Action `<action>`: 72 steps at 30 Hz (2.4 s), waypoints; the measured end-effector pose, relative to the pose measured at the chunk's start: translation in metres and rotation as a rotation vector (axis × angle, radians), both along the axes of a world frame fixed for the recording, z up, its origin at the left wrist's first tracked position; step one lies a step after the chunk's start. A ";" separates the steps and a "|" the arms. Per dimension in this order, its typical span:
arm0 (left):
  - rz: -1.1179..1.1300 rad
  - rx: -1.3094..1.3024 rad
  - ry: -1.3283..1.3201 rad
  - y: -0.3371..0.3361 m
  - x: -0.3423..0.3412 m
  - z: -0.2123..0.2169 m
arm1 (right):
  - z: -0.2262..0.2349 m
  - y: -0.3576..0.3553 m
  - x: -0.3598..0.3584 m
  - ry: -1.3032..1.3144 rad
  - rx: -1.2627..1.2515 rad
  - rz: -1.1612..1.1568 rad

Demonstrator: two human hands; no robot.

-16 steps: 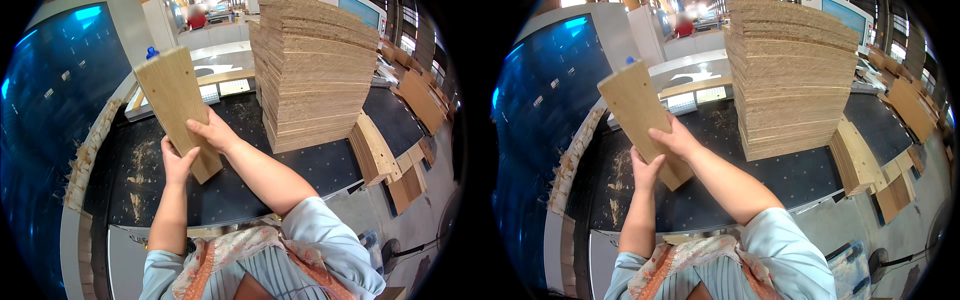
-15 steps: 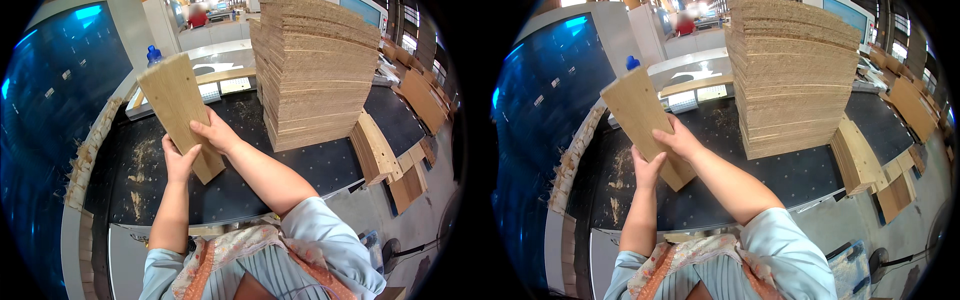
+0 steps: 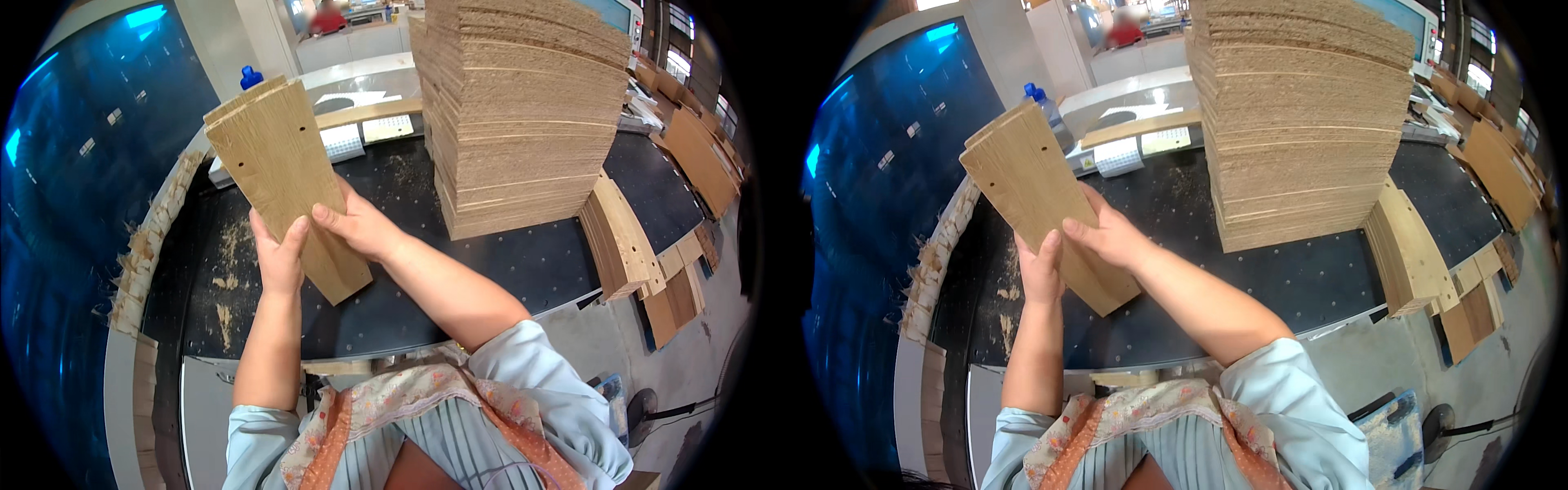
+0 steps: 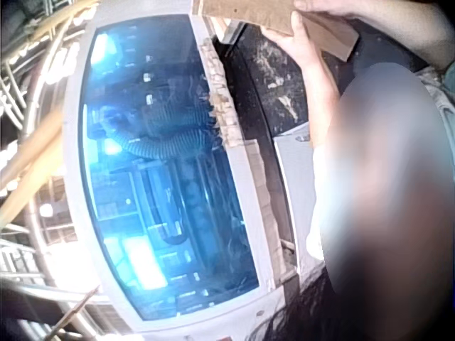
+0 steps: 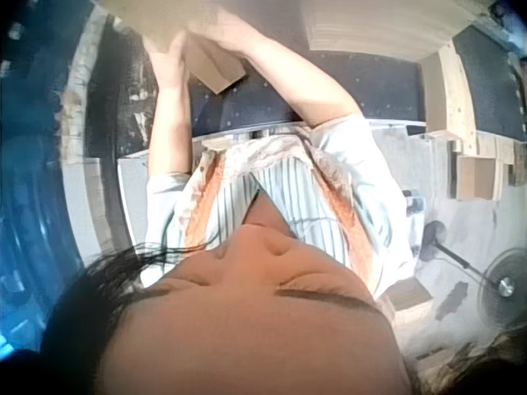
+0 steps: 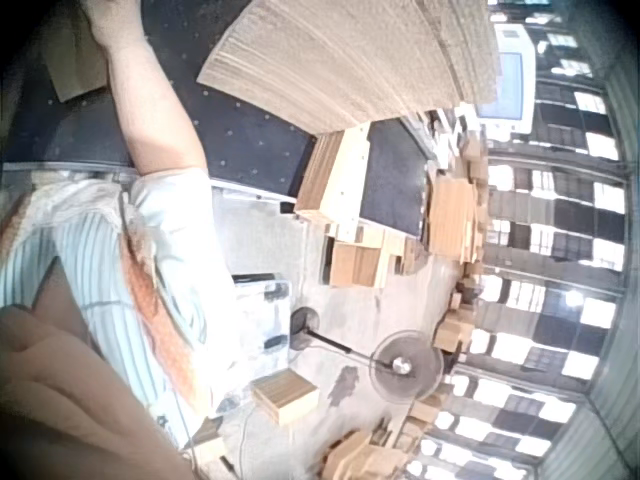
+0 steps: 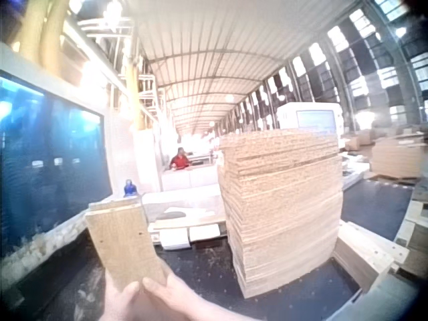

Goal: The person picks up several wooden panels from a work table, aligns them together, and stacks them onto an existing pile of similar panels.

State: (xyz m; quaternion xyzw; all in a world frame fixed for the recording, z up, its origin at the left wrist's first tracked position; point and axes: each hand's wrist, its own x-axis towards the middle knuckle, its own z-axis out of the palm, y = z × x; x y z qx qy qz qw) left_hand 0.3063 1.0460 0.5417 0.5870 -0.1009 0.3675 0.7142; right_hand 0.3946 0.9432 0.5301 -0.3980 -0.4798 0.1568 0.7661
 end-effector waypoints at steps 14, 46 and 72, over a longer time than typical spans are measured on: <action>0.048 0.027 0.065 -0.003 -0.012 -0.017 | 0.007 -0.008 -0.017 0.123 -0.076 0.022; 0.337 2.712 0.543 -0.062 -0.030 0.123 | -0.056 0.023 -0.062 -0.134 -0.180 -0.263; -0.002 -0.004 0.128 0.017 -0.047 -0.040 | -0.056 0.006 -0.041 -0.107 -0.101 -0.134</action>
